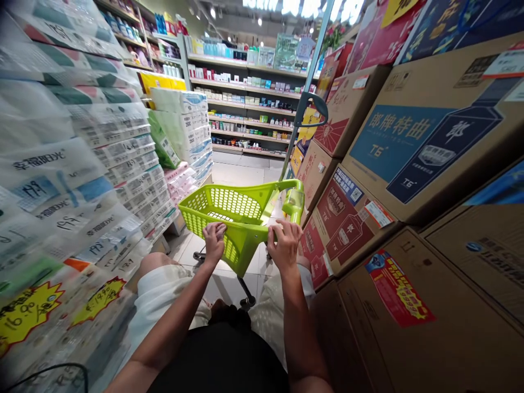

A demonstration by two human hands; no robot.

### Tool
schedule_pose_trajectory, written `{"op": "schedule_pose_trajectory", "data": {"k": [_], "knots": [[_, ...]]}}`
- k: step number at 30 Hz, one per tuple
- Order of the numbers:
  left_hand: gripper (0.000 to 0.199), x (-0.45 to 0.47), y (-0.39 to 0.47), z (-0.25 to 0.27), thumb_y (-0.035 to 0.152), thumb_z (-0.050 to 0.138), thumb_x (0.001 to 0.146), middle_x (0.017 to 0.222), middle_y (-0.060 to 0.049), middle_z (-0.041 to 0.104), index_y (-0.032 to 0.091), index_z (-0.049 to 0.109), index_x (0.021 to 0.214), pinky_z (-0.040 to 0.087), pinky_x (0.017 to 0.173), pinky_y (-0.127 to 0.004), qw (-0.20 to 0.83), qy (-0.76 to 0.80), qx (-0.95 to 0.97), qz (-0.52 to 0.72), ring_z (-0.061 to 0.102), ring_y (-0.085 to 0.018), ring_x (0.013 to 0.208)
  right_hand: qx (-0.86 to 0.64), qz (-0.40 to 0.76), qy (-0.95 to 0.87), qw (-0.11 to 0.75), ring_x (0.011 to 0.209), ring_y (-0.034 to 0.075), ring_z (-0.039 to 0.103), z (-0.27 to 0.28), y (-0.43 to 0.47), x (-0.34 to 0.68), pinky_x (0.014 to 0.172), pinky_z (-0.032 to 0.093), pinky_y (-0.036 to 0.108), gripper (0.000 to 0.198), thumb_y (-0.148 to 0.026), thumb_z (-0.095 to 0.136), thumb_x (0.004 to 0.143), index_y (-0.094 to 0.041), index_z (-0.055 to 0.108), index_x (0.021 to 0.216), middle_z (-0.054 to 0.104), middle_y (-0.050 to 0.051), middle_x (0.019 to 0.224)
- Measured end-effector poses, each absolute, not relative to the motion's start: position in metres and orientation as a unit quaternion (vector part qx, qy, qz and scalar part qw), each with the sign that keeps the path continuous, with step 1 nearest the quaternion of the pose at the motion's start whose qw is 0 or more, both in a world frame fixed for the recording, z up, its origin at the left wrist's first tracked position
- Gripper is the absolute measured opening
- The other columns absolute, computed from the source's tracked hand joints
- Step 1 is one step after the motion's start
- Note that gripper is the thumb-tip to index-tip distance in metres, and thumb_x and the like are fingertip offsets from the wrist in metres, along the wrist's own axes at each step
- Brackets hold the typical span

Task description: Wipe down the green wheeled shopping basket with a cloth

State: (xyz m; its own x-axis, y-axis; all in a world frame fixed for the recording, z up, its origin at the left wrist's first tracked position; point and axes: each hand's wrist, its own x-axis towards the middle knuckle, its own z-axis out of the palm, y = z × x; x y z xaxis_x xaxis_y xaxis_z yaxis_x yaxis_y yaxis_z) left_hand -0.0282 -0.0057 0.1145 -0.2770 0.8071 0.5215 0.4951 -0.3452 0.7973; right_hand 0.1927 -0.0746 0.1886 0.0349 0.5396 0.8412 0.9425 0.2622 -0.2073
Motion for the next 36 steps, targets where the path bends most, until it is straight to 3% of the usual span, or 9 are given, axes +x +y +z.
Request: {"op": "schedule_pose_trajectory", "data": {"k": [3, 7, 14, 17, 20, 25, 31, 36], "knots": [[0.037, -0.016, -0.016, 0.131, 0.009, 0.055, 0.086, 0.125, -0.012, 0.051, 0.023, 0.059, 0.12, 0.042, 0.116, -0.05, 0.105, 0.491, 0.633, 0.589, 0.05, -0.028, 0.124, -0.585, -0.254, -0.649, 0.416, 0.11, 0.024, 0.058, 0.19, -0.078, 0.179, 0.11, 0.029, 0.044, 0.018, -0.022, 0.052, 0.099, -0.022, 0.069, 0.101, 0.07, 0.009, 0.124], [0.046, 0.001, -0.022, 0.155, 0.007, 0.054, 0.085, 0.13, -0.012, 0.048, 0.024, 0.058, 0.128, 0.044, 0.115, -0.047, 0.125, 0.391, 0.746, 0.524, 0.048, -0.027, 0.128, -0.597, -0.237, -0.673, 0.366, 0.103, 0.024, 0.058, 0.186, -0.075, 0.162, 0.113, 0.026, 0.044, 0.02, -0.021, 0.051, 0.099, -0.021, 0.069, 0.105, 0.073, 0.007, 0.102], [0.041, -0.047, 0.006, 0.136, 0.0, 0.053, 0.077, 0.122, -0.012, 0.046, 0.022, 0.068, 0.11, 0.043, 0.114, -0.055, 0.112, 0.579, 0.643, 0.49, 0.051, -0.032, 0.12, -0.604, -0.235, -0.67, 0.363, 0.101, 0.024, 0.057, 0.179, -0.075, 0.166, 0.114, 0.022, 0.044, 0.02, -0.024, 0.049, 0.1, -0.023, 0.068, 0.095, 0.073, 0.005, 0.093], [0.039, -0.037, -0.003, 0.136, 0.004, 0.052, 0.084, 0.123, -0.011, 0.051, 0.024, 0.066, 0.115, 0.045, 0.113, -0.051, 0.136, 0.491, 0.707, 0.49, 0.051, -0.028, 0.121, -0.619, -0.225, -0.658, 0.364, 0.101, 0.025, 0.057, 0.179, -0.074, 0.161, 0.114, 0.02, 0.047, 0.019, -0.019, 0.05, 0.096, -0.023, 0.068, 0.093, 0.073, 0.005, 0.093], [0.043, -0.026, -0.01, 0.136, 0.007, 0.05, 0.088, 0.128, -0.009, 0.052, 0.027, 0.062, 0.124, 0.043, 0.116, -0.047, 0.15, 0.41, 0.76, 0.481, 0.049, -0.025, 0.126, -0.612, -0.218, -0.668, 0.364, 0.105, 0.025, 0.058, 0.175, -0.075, 0.156, 0.116, 0.017, 0.048, 0.024, -0.015, 0.05, 0.094, -0.023, 0.069, 0.104, 0.075, 0.006, 0.102], [0.045, -0.049, 0.0, 0.125, 0.004, 0.051, 0.082, 0.126, -0.011, 0.047, 0.025, 0.064, 0.12, 0.036, 0.12, -0.054, 0.111, 0.578, 0.621, 0.518, 0.048, -0.03, 0.126, -0.589, -0.22, -0.69, 0.359, 0.111, 0.023, 0.058, 0.165, -0.074, 0.159, 0.118, 0.016, 0.045, 0.028, -0.014, 0.049, 0.095, -0.025, 0.068, 0.112, 0.075, 0.004, 0.111], [0.046, -0.043, -0.011, 0.114, 0.006, 0.052, 0.083, 0.128, -0.011, 0.047, 0.027, 0.064, 0.123, 0.041, 0.119, -0.049, 0.13, 0.482, 0.709, 0.498, 0.049, -0.027, 0.128, -0.582, -0.211, -0.691, 0.373, 0.11, 0.024, 0.06, 0.158, -0.069, 0.166, 0.117, 0.015, 0.048, 0.025, -0.015, 0.052, 0.094, -0.025, 0.069, 0.11, 0.075, 0.004, 0.108], [0.048, -0.056, -0.006, 0.109, 0.003, 0.053, 0.078, 0.124, -0.012, 0.048, 0.025, 0.063, 0.12, 0.037, 0.121, -0.055, 0.099, 0.589, 0.587, 0.547, 0.049, -0.031, 0.127, -0.567, -0.214, -0.698, 0.382, 0.109, 0.022, 0.061, 0.162, -0.068, 0.169, 0.116, 0.016, 0.045, 0.022, -0.019, 0.05, 0.098, -0.026, 0.069, 0.105, 0.076, 0.002, 0.104]]}}
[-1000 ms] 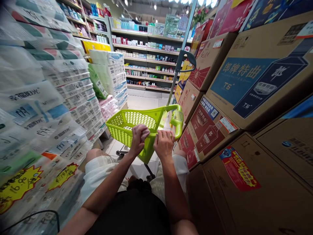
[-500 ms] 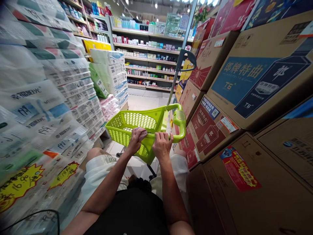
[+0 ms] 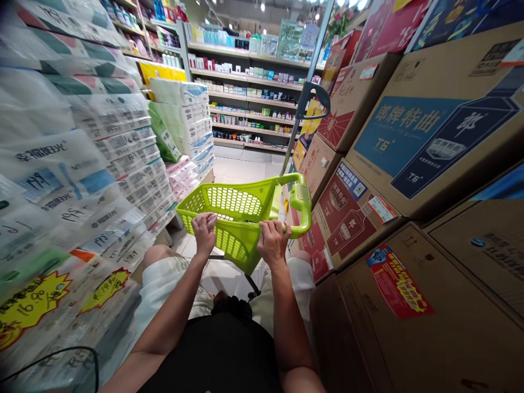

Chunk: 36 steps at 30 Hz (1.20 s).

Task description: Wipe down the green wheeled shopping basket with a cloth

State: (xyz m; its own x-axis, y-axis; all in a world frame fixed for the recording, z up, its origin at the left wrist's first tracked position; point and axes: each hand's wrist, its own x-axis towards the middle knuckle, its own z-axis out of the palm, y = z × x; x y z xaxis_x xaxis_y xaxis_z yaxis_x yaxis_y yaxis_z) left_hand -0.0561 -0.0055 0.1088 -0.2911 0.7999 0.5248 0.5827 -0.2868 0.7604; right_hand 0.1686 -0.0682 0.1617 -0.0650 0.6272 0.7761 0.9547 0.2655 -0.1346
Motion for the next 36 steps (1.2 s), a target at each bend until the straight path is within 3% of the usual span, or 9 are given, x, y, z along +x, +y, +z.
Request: {"op": "schedule_pose_trajectory", "data": {"k": [5, 8, 12, 17, 23, 30, 36], "knots": [[0.058, -0.057, -0.011, 0.096, -0.001, 0.05, 0.073, 0.129, -0.011, 0.046, 0.026, 0.063, 0.122, 0.039, 0.12, -0.049, 0.12, 0.505, 0.682, 0.515, 0.049, -0.029, 0.132, -0.567, -0.212, -0.688, 0.4, 0.109, 0.022, 0.061, 0.16, -0.065, 0.169, 0.116, 0.014, 0.045, 0.019, -0.021, 0.05, 0.098, -0.026, 0.068, 0.1, 0.076, 0.001, 0.101], [0.061, -0.069, -0.004, 0.092, -0.003, 0.05, 0.068, 0.128, -0.012, 0.046, 0.025, 0.062, 0.121, 0.037, 0.121, -0.051, 0.106, 0.566, 0.623, 0.529, 0.048, -0.031, 0.132, -0.566, -0.205, -0.69, 0.401, 0.109, 0.021, 0.061, 0.16, -0.066, 0.169, 0.116, 0.014, 0.045, 0.019, -0.021, 0.05, 0.099, -0.025, 0.068, 0.101, 0.076, 0.001, 0.102], [0.056, -0.081, 0.008, 0.087, -0.003, 0.051, 0.067, 0.128, -0.016, 0.045, 0.02, 0.059, 0.118, 0.036, 0.119, -0.056, 0.109, 0.658, 0.484, 0.566, 0.049, -0.034, 0.128, -0.567, -0.204, -0.687, 0.406, 0.108, 0.022, 0.061, 0.161, -0.068, 0.168, 0.116, 0.016, 0.045, 0.017, -0.023, 0.051, 0.098, -0.025, 0.068, 0.102, 0.076, 0.001, 0.102], [0.056, -0.064, -0.001, 0.076, 0.0, 0.052, 0.067, 0.126, -0.014, 0.046, 0.023, 0.059, 0.118, 0.038, 0.119, -0.055, 0.139, 0.586, 0.574, 0.555, 0.053, -0.032, 0.125, -0.571, -0.204, -0.685, 0.404, 0.109, 0.023, 0.061, 0.16, -0.069, 0.168, 0.116, 0.016, 0.046, 0.017, -0.025, 0.052, 0.097, -0.025, 0.068, 0.103, 0.076, 0.002, 0.103], [0.045, -0.073, 0.005, 0.083, 0.0, 0.054, 0.068, 0.121, -0.015, 0.045, 0.021, 0.055, 0.107, 0.038, 0.116, -0.058, 0.12, 0.641, 0.505, 0.565, 0.049, -0.034, 0.121, -0.572, -0.193, -0.686, 0.407, 0.109, 0.023, 0.061, 0.162, -0.072, 0.167, 0.117, 0.017, 0.048, 0.019, -0.023, 0.053, 0.094, -0.026, 0.068, 0.104, 0.075, 0.002, 0.104], [0.038, -0.015, -0.035, 0.087, 0.001, 0.051, 0.074, 0.114, -0.01, 0.046, 0.023, 0.055, 0.105, 0.046, 0.11, -0.052, 0.146, 0.532, 0.629, 0.547, 0.051, -0.028, 0.114, -0.579, -0.194, -0.684, 0.399, 0.109, 0.023, 0.06, 0.165, -0.075, 0.166, 0.117, 0.016, 0.047, 0.018, -0.024, 0.052, 0.094, -0.025, 0.067, 0.103, 0.075, 0.001, 0.103], [0.056, 0.011, -0.049, 0.09, -0.002, 0.05, 0.064, 0.117, -0.01, 0.047, 0.024, 0.057, 0.113, 0.048, 0.109, -0.05, 0.174, 0.451, 0.695, 0.532, 0.051, -0.029, 0.121, -0.572, -0.192, -0.703, 0.376, 0.114, 0.024, 0.058, 0.16, -0.074, 0.175, 0.116, 0.017, 0.047, 0.028, -0.018, 0.048, 0.091, -0.026, 0.067, 0.11, 0.073, 0.001, 0.11]]}}
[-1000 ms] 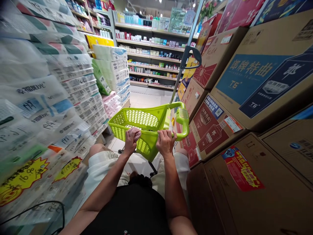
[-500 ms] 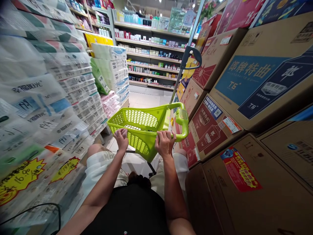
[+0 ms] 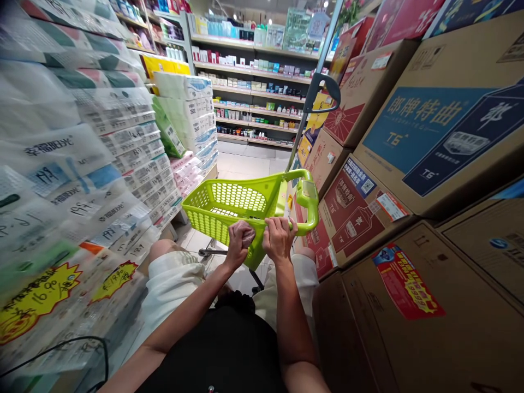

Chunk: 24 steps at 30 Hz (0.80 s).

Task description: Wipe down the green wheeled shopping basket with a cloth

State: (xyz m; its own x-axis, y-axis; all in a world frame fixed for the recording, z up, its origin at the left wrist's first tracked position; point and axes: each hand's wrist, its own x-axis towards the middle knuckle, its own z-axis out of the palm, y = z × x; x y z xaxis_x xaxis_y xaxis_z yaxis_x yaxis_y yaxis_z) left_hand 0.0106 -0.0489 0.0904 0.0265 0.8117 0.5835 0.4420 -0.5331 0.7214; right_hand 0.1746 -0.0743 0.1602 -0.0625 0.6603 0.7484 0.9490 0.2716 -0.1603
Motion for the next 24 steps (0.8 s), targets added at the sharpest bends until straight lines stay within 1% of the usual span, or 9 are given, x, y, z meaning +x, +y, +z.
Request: {"op": "schedule_pose_trajectory", "data": {"k": [3, 6, 9, 13, 15, 17, 19, 22, 24], "knots": [[0.052, -0.01, -0.035, 0.086, -0.003, 0.05, 0.066, 0.119, -0.01, 0.047, 0.023, 0.057, 0.11, 0.046, 0.112, -0.051, 0.152, 0.499, 0.649, 0.553, 0.052, -0.028, 0.119, -0.564, -0.199, -0.708, 0.376, 0.113, 0.024, 0.057, 0.16, -0.074, 0.175, 0.116, 0.016, 0.047, 0.03, -0.019, 0.046, 0.09, -0.026, 0.067, 0.112, 0.072, 0.002, 0.11], [0.044, -0.046, -0.009, 0.082, -0.002, 0.05, 0.07, 0.118, -0.012, 0.049, 0.022, 0.054, 0.106, 0.041, 0.115, -0.055, 0.127, 0.611, 0.521, 0.582, 0.051, -0.029, 0.118, -0.565, -0.201, -0.703, 0.381, 0.112, 0.023, 0.058, 0.16, -0.074, 0.173, 0.117, 0.016, 0.047, 0.031, -0.021, 0.045, 0.09, -0.026, 0.067, 0.112, 0.073, 0.002, 0.109], [0.038, -0.066, 0.006, 0.074, 0.0, 0.049, 0.073, 0.118, -0.015, 0.05, 0.021, 0.051, 0.105, 0.038, 0.115, -0.056, 0.138, 0.668, 0.439, 0.585, 0.047, -0.031, 0.122, -0.574, -0.199, -0.695, 0.384, 0.112, 0.024, 0.058, 0.159, -0.073, 0.169, 0.117, 0.017, 0.047, 0.029, -0.021, 0.045, 0.091, -0.026, 0.067, 0.11, 0.074, 0.003, 0.109], [0.037, -0.036, -0.014, 0.051, 0.003, 0.05, 0.072, 0.12, -0.015, 0.049, 0.021, 0.051, 0.104, 0.036, 0.115, -0.06, 0.182, 0.617, 0.498, 0.581, 0.048, -0.032, 0.121, -0.578, -0.194, -0.693, 0.385, 0.113, 0.024, 0.058, 0.158, -0.075, 0.169, 0.117, 0.017, 0.047, 0.027, -0.021, 0.046, 0.091, -0.025, 0.066, 0.109, 0.074, 0.002, 0.109], [0.038, -0.012, -0.031, 0.04, 0.002, 0.051, 0.07, 0.116, -0.013, 0.048, 0.022, 0.051, 0.102, 0.04, 0.111, -0.061, 0.205, 0.582, 0.541, 0.571, 0.05, -0.032, 0.117, -0.581, -0.197, -0.691, 0.383, 0.113, 0.025, 0.058, 0.159, -0.075, 0.17, 0.117, 0.016, 0.048, 0.027, -0.021, 0.046, 0.092, -0.025, 0.066, 0.108, 0.074, 0.003, 0.109], [0.037, 0.003, -0.041, 0.035, 0.002, 0.052, 0.07, 0.112, -0.011, 0.047, 0.022, 0.051, 0.101, 0.044, 0.108, -0.06, 0.213, 0.557, 0.575, 0.56, 0.051, -0.031, 0.113, -0.582, -0.198, -0.691, 0.381, 0.112, 0.025, 0.058, 0.16, -0.076, 0.171, 0.116, 0.015, 0.048, 0.027, -0.021, 0.046, 0.092, -0.025, 0.066, 0.108, 0.074, 0.003, 0.109], [0.039, 0.004, -0.04, 0.037, 0.001, 0.051, 0.071, 0.112, -0.011, 0.046, 0.022, 0.052, 0.103, 0.044, 0.108, -0.058, 0.196, 0.555, 0.581, 0.562, 0.051, -0.03, 0.112, -0.58, -0.198, -0.693, 0.38, 0.112, 0.025, 0.058, 0.161, -0.077, 0.172, 0.116, 0.016, 0.048, 0.026, -0.021, 0.046, 0.092, -0.025, 0.066, 0.108, 0.074, 0.003, 0.108], [0.043, -0.005, -0.031, 0.038, 0.0, 0.051, 0.071, 0.118, -0.013, 0.046, 0.02, 0.054, 0.109, 0.041, 0.111, -0.057, 0.156, 0.562, 0.573, 0.576, 0.051, -0.031, 0.116, -0.583, -0.196, -0.69, 0.381, 0.112, 0.025, 0.058, 0.162, -0.078, 0.169, 0.116, 0.017, 0.048, 0.025, -0.02, 0.048, 0.091, -0.025, 0.066, 0.108, 0.073, 0.003, 0.109], [0.04, -0.004, -0.034, 0.028, 0.001, 0.052, 0.072, 0.117, -0.014, 0.047, 0.02, 0.056, 0.107, 0.044, 0.108, -0.055, 0.148, 0.547, 0.595, 0.57, 0.051, -0.031, 0.116, -0.588, -0.197, -0.684, 0.383, 0.113, 0.025, 0.057, 0.162, -0.079, 0.167, 0.116, 0.017, 0.048, 0.026, -0.019, 0.049, 0.089, -0.025, 0.067, 0.108, 0.073, 0.003, 0.109]]}}
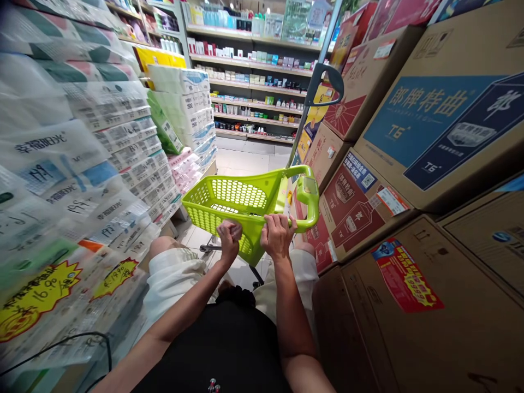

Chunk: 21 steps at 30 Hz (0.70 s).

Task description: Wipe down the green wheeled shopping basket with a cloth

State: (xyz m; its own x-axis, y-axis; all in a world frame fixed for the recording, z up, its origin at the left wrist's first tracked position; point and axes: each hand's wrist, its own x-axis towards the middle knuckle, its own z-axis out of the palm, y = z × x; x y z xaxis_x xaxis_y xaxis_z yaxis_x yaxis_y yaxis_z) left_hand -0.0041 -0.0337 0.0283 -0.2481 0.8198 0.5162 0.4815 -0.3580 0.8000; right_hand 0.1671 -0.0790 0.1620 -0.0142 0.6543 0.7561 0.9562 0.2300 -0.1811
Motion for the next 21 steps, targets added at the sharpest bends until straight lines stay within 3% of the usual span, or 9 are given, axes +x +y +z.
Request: {"op": "schedule_pose_trajectory", "data": {"k": [6, 9, 13, 18, 21], "knots": [[0.011, 0.024, -0.068, -0.014, 0.019, 0.057, 0.089, 0.105, -0.01, 0.055, 0.02, 0.062, 0.099, 0.053, 0.094, -0.043, 0.161, 0.449, 0.692, 0.542, 0.054, -0.026, 0.106, -0.583, -0.203, -0.683, 0.391, 0.111, 0.025, 0.059, 0.162, -0.078, 0.168, 0.117, 0.017, 0.047, 0.025, -0.021, 0.049, 0.089, -0.024, 0.068, 0.106, 0.074, 0.003, 0.106], [0.02, 0.029, -0.061, -0.003, 0.016, 0.055, 0.089, 0.11, -0.01, 0.053, 0.021, 0.064, 0.106, 0.052, 0.097, -0.044, 0.14, 0.445, 0.69, 0.553, 0.051, -0.026, 0.11, -0.582, -0.201, -0.684, 0.391, 0.111, 0.024, 0.059, 0.161, -0.076, 0.171, 0.117, 0.017, 0.046, 0.025, -0.021, 0.049, 0.09, -0.024, 0.068, 0.107, 0.074, 0.003, 0.106], [0.036, 0.021, -0.045, 0.005, 0.004, 0.053, 0.077, 0.118, -0.012, 0.048, 0.021, 0.061, 0.108, 0.048, 0.102, -0.048, 0.12, 0.496, 0.639, 0.576, 0.047, -0.029, 0.119, -0.583, -0.199, -0.685, 0.389, 0.112, 0.025, 0.059, 0.16, -0.076, 0.17, 0.118, 0.016, 0.047, 0.025, -0.021, 0.05, 0.089, -0.024, 0.068, 0.107, 0.074, 0.003, 0.107], [0.029, 0.005, -0.052, -0.026, 0.003, 0.053, 0.071, 0.099, -0.009, 0.052, 0.021, 0.057, 0.092, 0.051, 0.09, -0.042, 0.156, 0.489, 0.65, 0.561, 0.05, -0.026, 0.099, -0.587, -0.195, -0.682, 0.389, 0.112, 0.025, 0.058, 0.162, -0.077, 0.166, 0.117, 0.016, 0.047, 0.026, -0.021, 0.05, 0.089, -0.024, 0.068, 0.107, 0.074, 0.003, 0.108], [0.029, 0.004, -0.047, -0.022, 0.001, 0.051, 0.072, 0.099, -0.008, 0.052, 0.021, 0.055, 0.092, 0.051, 0.092, -0.042, 0.164, 0.487, 0.641, 0.57, 0.051, -0.025, 0.101, -0.588, -0.191, -0.684, 0.387, 0.112, 0.026, 0.058, 0.163, -0.077, 0.167, 0.117, 0.016, 0.047, 0.027, -0.02, 0.051, 0.088, -0.024, 0.068, 0.107, 0.074, 0.004, 0.108]]}}
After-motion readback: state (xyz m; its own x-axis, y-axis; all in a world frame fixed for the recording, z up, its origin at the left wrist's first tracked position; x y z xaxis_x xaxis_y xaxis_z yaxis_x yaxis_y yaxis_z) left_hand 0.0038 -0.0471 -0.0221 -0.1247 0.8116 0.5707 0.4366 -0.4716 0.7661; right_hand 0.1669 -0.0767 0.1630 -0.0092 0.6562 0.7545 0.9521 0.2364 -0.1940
